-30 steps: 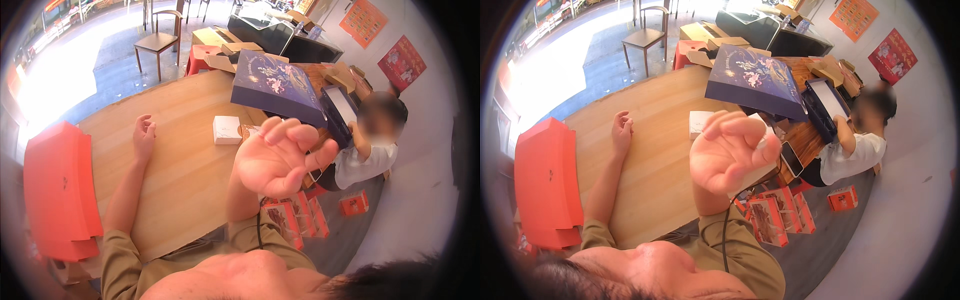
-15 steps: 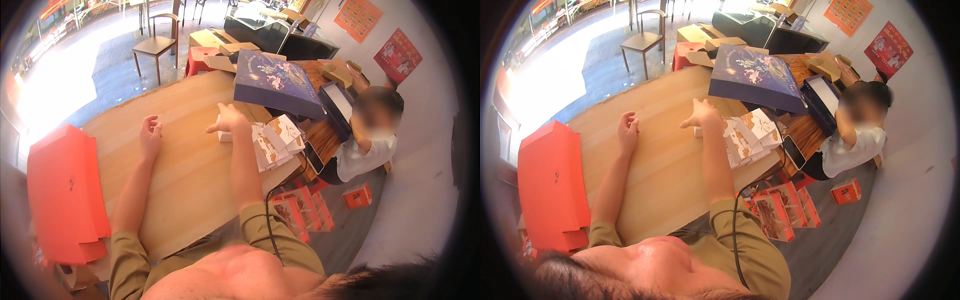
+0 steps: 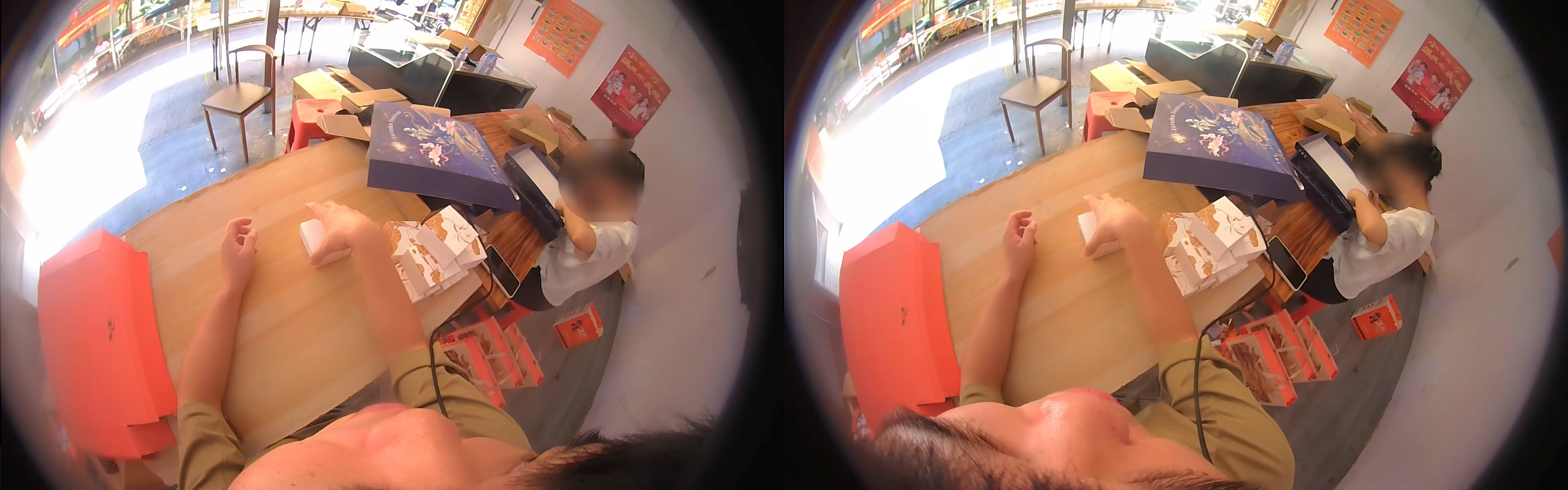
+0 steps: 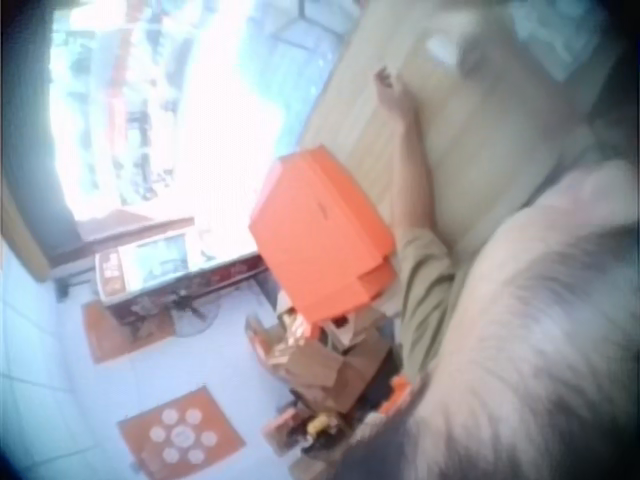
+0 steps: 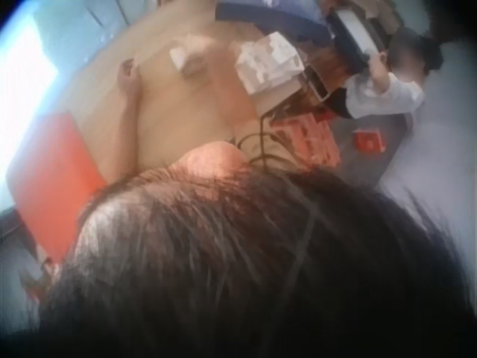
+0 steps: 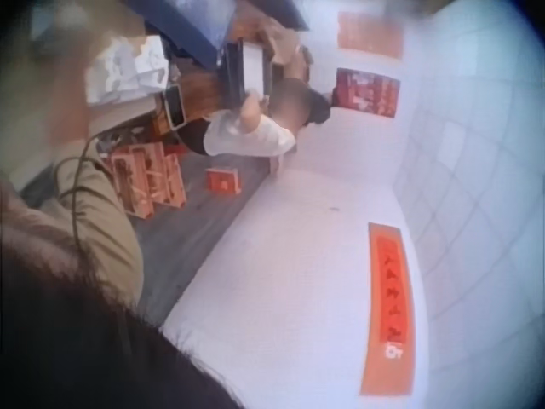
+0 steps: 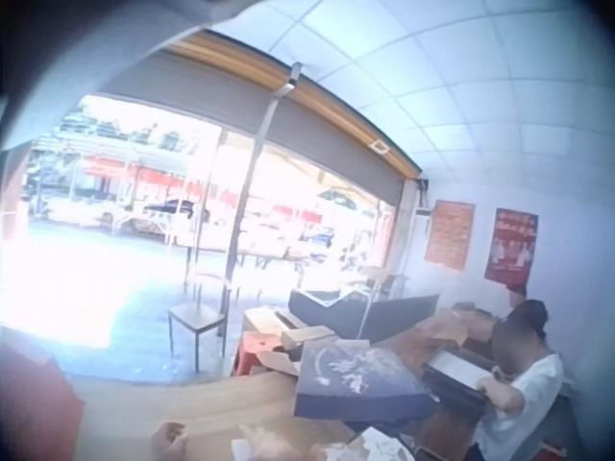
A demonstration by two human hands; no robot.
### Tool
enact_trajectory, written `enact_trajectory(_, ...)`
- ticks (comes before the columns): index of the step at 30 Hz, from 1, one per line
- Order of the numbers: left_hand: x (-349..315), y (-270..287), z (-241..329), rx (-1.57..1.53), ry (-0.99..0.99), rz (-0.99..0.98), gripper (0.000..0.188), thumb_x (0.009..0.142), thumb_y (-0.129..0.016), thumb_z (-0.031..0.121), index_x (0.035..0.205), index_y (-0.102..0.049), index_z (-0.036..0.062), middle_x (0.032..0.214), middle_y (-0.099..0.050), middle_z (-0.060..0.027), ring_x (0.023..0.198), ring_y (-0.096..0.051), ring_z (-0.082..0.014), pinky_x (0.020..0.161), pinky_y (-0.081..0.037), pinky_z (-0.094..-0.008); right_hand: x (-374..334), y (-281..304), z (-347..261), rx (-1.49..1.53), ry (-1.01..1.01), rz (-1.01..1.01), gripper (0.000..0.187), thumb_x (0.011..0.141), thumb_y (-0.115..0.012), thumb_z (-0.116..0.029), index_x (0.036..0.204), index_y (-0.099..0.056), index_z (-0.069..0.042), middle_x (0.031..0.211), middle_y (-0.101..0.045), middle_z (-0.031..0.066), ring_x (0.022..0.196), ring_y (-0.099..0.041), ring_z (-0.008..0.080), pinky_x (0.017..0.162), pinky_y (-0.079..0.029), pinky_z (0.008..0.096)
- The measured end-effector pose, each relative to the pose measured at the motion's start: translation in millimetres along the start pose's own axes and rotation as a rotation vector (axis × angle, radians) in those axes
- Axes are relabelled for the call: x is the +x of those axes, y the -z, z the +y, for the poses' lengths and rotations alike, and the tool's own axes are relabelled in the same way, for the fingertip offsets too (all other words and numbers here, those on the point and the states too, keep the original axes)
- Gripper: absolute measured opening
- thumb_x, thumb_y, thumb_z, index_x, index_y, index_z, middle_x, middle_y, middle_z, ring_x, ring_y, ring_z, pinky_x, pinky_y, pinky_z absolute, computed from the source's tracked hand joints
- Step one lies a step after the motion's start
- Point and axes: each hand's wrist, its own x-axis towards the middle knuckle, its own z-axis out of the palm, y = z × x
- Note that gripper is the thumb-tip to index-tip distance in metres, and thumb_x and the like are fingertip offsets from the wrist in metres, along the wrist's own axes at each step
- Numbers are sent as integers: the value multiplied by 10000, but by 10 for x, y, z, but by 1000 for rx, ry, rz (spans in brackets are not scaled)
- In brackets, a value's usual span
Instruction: The person assembles a red cardboard box by folding and tucking its flaps into place. They then pick up small white paper boxes and fold them one by one, stacking the finished units on the table.
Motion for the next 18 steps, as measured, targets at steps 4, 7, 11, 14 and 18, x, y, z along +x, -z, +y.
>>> enact_trajectory(4, -36, -25, 57, 47, -2, -24, 213, 1001, -614, 106, 1202, -607, 35, 947, -583, -22, 716, -566, -81, 612, -470, -250, -131, 144, -153, -19, -72, -98, 1114, 636, -874, -453, 1596, -409, -129, 1542, -498, 163, 1430, -481, 330, 1148, -469, 414)
enact_trajectory(7, -31, -27, 2, 84, -38, -74, 262, 1024, -596, 162, 1257, -611, 45, 966, -606, -24, 730, -570, -81, 624, -470, -250, -20, 44, -225, -8, 5, -32, 1045, 646, -866, -453, 1555, -469, -124, 1528, -512, 156, 1411, -498, 329, 1114, -493, 421)
enact_trajectory(11, -47, -41, 71, -171, 34, -172, 413, 1044, -579, 252, 1407, -540, 59, 1051, -628, -41, 752, -586, -95, 649, -479, -253, 129, -187, -327, 47, 207, 186, 906, 665, -860, -434, 1459, -551, -127, 1460, -551, 127, 1387, -507, 329, 1077, -512, 451)
enact_trajectory(14, -64, 17, 156, -194, 59, -139, 515, 1035, -604, 271, 1484, -468, 58, 1125, -628, -68, 860, -619, -125, 681, -507, -278, 203, -338, -440, 41, 335, 347, 841, 676, -863, -417, 1411, -569, -132, 1418, -560, 116, 1371, -509, 333, 1053, -522, 475)
enact_trajectory(18, 13, 12, 63, -124, 19, -26, 579, 1029, -637, 279, 1508, -415, 40, 1177, -621, -79, 975, -631, -151, 705, -523, -287, 269, -439, -539, 121, 416, 481, 811, 683, -870, -397, 1390, -569, -137, 1409, -550, 111, 1378, -499, 358, 1032, -534, 490)
